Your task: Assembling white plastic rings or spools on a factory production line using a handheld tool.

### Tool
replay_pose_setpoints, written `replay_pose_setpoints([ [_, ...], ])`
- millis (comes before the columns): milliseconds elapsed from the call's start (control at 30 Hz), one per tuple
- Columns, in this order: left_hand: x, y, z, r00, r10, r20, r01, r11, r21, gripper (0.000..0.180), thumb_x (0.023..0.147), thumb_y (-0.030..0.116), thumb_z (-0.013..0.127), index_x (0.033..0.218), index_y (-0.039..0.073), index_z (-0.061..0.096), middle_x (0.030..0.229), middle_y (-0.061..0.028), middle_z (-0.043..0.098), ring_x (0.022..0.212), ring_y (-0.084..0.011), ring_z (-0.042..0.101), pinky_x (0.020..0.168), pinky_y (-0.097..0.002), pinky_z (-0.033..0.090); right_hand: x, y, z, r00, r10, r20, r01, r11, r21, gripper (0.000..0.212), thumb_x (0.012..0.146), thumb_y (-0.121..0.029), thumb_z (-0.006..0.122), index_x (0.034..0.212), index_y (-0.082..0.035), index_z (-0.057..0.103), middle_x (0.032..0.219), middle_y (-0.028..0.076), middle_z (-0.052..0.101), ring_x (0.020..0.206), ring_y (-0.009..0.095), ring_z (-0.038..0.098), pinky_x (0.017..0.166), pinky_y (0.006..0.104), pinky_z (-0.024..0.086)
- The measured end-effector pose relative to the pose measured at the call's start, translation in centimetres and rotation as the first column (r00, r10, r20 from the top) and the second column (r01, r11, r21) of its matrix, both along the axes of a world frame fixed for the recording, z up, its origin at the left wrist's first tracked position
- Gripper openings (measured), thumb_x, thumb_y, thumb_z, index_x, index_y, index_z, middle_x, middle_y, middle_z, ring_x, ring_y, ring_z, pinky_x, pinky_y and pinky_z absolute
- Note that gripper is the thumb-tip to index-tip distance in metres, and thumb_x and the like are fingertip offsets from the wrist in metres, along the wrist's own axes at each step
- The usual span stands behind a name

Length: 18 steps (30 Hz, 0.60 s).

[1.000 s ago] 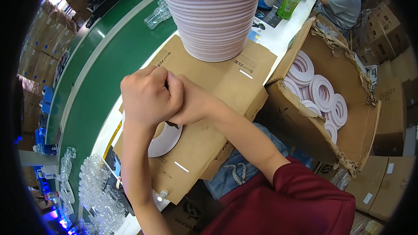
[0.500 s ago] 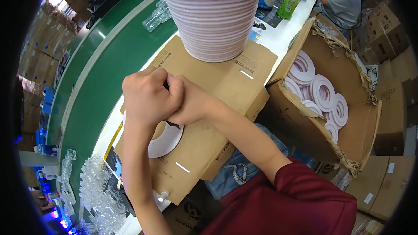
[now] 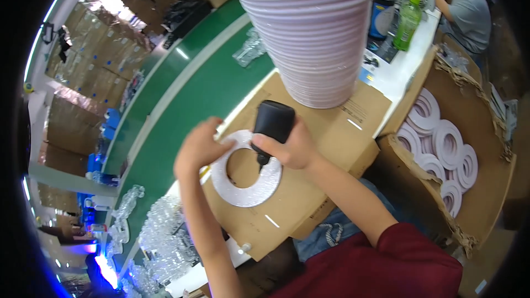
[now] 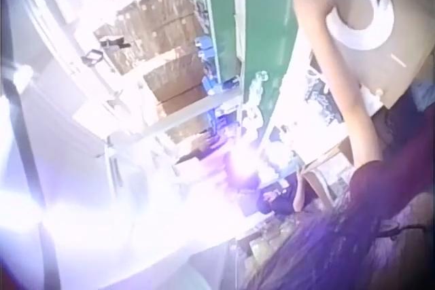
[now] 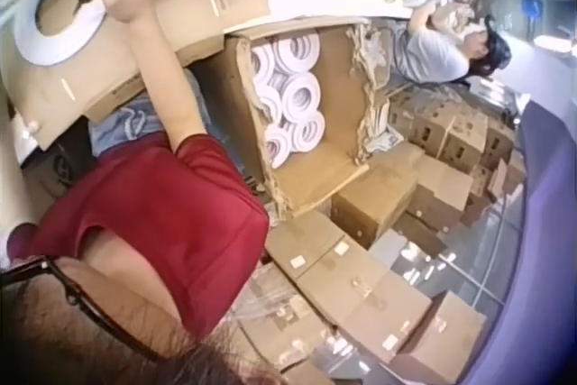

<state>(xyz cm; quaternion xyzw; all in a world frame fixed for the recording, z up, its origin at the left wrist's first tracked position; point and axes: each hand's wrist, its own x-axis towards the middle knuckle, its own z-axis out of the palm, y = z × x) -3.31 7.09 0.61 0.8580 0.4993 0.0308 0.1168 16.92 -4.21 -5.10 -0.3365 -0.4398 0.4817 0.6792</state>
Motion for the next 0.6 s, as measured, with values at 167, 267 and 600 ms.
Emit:
replay_pose_setpoints([
  [167,2.2,1.0,-1.3,0.944,-0.130,-0.305,0.113,0.991,-0.072,0.053,0.058,0.035,0.089,0.096,0.003,0.070,0.096,-0.0202,0.072,0.090,-0.0385,0.069,0.079,-0.0454,0.057,0.1,-0.8,0.0,0.994,-0.037,-0.100,0.029,0.996,-0.084,0.032,0.088,-0.015,0.067,0.109,0.006,0.055,0.084,0.016,0.067,0.077,0.025,0.071,0.071,0.0369,0.061],
  [267,1.8,2.8,-0.3,0.867,-0.236,-0.440,0.196,0.971,-0.135,0.040,0.060,0.031,0.085,0.085,0.003,0.073,0.086,-0.0206,0.071,0.083,-0.0376,0.070,0.077,-0.0452,0.057,0.1,-1.3,0.1,0.996,-0.055,-0.074,0.045,0.992,-0.121,0.036,0.087,-0.019,0.067,0.109,0.006,0.055,0.084,0.018,0.067,0.076,0.026,0.070,0.070,0.0382,0.059],
  [600,-22.3,16.8,2.6,0.786,0.140,-0.602,-0.128,0.990,0.063,0.039,0.059,0.032,0.085,0.079,0.000,0.072,0.090,-0.0227,0.071,0.085,-0.0373,0.069,0.077,-0.0451,0.056,-0.9,-2.1,0.5,0.998,0.008,-0.064,-0.021,0.980,-0.200,0.035,0.085,-0.019,0.069,0.108,0.004,0.056,0.082,0.017,0.067,0.069,0.024,0.068,0.066,0.0363,0.057],
])
